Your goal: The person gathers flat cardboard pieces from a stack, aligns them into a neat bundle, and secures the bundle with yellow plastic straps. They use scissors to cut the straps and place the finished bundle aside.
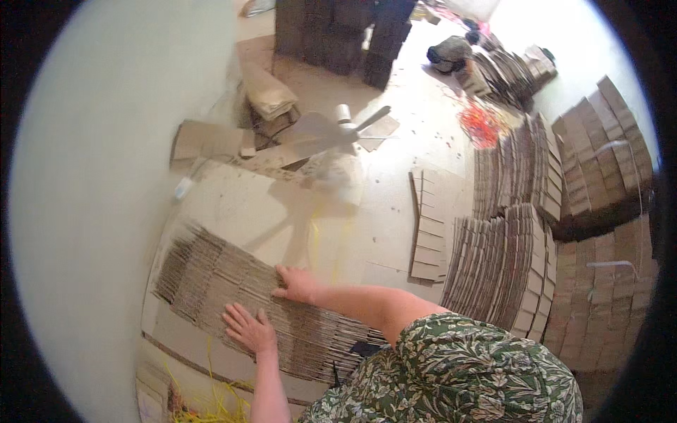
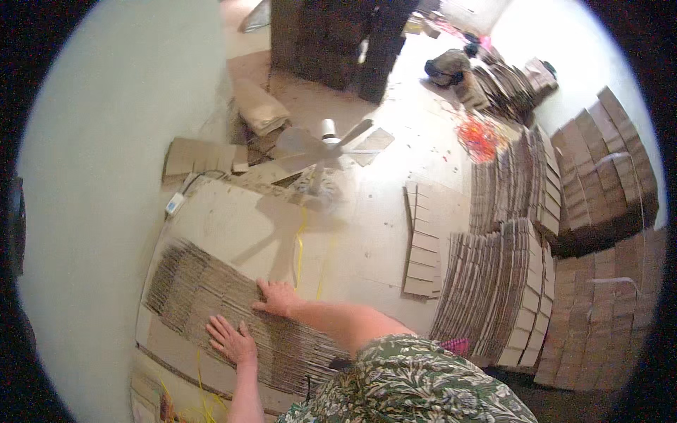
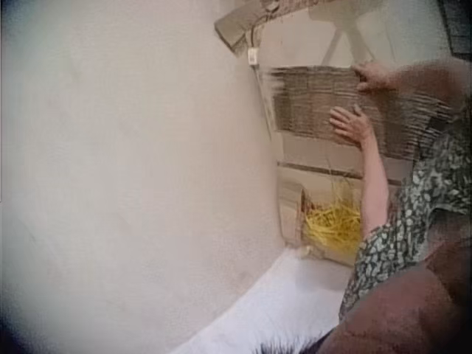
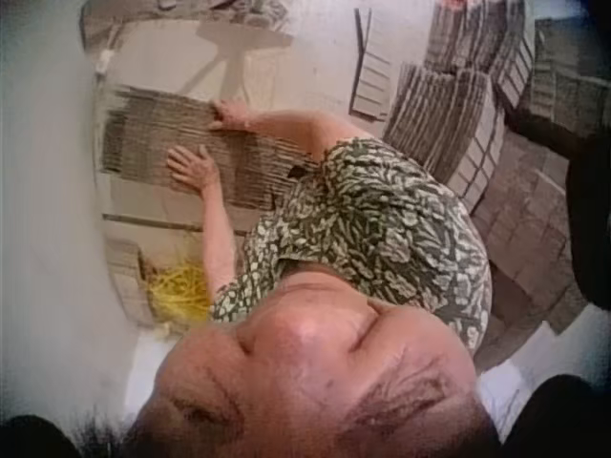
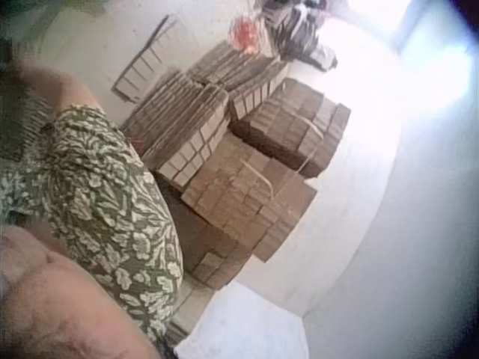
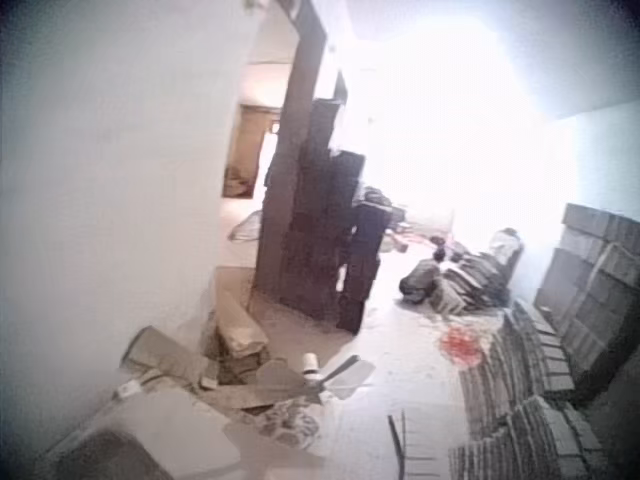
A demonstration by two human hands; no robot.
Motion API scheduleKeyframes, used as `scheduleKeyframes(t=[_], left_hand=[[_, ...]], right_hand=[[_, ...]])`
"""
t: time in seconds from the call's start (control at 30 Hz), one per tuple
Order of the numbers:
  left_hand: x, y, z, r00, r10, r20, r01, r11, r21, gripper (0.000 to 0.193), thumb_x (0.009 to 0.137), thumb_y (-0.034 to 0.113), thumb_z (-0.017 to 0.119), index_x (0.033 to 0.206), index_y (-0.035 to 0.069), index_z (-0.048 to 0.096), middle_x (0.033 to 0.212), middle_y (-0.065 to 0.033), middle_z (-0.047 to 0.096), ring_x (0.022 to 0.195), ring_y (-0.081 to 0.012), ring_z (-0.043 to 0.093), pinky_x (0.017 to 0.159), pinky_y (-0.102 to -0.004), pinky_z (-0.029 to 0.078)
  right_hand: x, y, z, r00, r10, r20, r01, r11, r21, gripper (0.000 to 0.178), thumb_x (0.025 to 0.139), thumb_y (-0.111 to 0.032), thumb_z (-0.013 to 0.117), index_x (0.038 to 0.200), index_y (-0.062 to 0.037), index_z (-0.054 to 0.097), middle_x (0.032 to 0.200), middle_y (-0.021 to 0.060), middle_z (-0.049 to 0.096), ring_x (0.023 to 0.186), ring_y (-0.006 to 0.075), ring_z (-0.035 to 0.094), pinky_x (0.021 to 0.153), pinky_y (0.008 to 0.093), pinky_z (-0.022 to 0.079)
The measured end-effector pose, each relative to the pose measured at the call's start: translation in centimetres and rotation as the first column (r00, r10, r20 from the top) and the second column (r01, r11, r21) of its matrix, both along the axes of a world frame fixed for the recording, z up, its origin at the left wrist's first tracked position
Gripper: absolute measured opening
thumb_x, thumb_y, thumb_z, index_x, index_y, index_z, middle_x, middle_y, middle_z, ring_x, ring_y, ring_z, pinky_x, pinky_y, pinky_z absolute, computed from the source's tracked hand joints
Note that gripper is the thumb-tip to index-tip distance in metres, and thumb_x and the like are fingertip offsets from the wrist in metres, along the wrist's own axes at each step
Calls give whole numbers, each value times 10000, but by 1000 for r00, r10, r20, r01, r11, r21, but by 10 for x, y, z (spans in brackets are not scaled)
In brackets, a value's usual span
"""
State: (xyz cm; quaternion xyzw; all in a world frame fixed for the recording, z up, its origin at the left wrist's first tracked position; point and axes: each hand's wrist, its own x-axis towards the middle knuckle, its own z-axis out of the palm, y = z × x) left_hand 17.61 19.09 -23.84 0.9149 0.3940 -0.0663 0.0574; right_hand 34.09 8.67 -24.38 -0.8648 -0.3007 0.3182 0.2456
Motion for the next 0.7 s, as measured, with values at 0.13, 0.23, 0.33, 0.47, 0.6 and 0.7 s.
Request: scheduleKeyframes(t=[0.13, 0.23, 0.33, 0.47, 0.6, 0.7], left_hand=[[12, -8, 5, 996, 3, -90, -4, 1000, -12, 712, 947, 440, 396, 1481, 43, 142, 1561, -124, 64, 1428, -344, 57, 1116, -534, 102], [11, -5, 13, 988, 45, -150, -44, 999, 14, 697, 951, 423, 392, 1483, 50, 139, 1564, -107, 51, 1432, -329, 55, 1122, -518, 104], [15, -7, 16, 983, 50, -179, -47, 999, 21, 663, 963, 412, 377, 1489, 83, 143, 1568, -82, 48, 1434, -302, 72, 1116, -518, 135], [12, -7, 13, 990, 47, -134, -44, 999, 26, 698, 944, 420, 401, 1487, 67, 141, 1568, -85, 45, 1435, -311, 52, 1114, -526, 122], [19, -13, 26, 981, 66, -185, -63, 998, 20, 686, 946, 419, 385, 1488, 72, 146, 1571, -68, 39, 1436, -303, 55, 1116, -515, 116], [19, -13, 26, 978, 69, -197, -66, 998, 26, 684, 947, 422, 380, 1490, 79, 146, 1572, -62, 39, 1437, -300, 56, 1118, -506, 115]], right_hand=[[-14, -16, -2, 992, -44, 118, 49, 998, -40, 753, 788, -528, 631, 1298, -42, 364, 1135, 226, 544, 1053, 402, 543, 886, 500, 413], [-8, -11, 25, 997, 9, 82, -5, 998, -55, 838, 779, -563, 623, 1352, -34, 315, 1158, 229, 523, 1072, 391, 534, 893, 478, 424], [-7, -12, 28, 999, 2, 40, 0, 998, -59, 884, 750, -572, 651, 1358, -34, 301, 1148, 225, 522, 1058, 392, 543, 887, 465, 439], [-8, -13, 25, 999, -42, 9, 42, 999, 22, 843, 727, -520, 703, 1312, -37, 336, 1112, 221, 534, 1042, 391, 551, 859, 467, 463], [-10, -14, 6, 998, -43, 35, 39, 994, 98, 833, 720, -479, 724, 1299, -28, 331, 1102, 230, 534, 1036, 390, 551, 858, 457, 466], [-10, -13, 2, 999, -29, 44, 24, 994, 107, 858, 715, -481, 725, 1308, -16, 315, 1105, 232, 532, 1041, 397, 546, 858, 460, 464]])
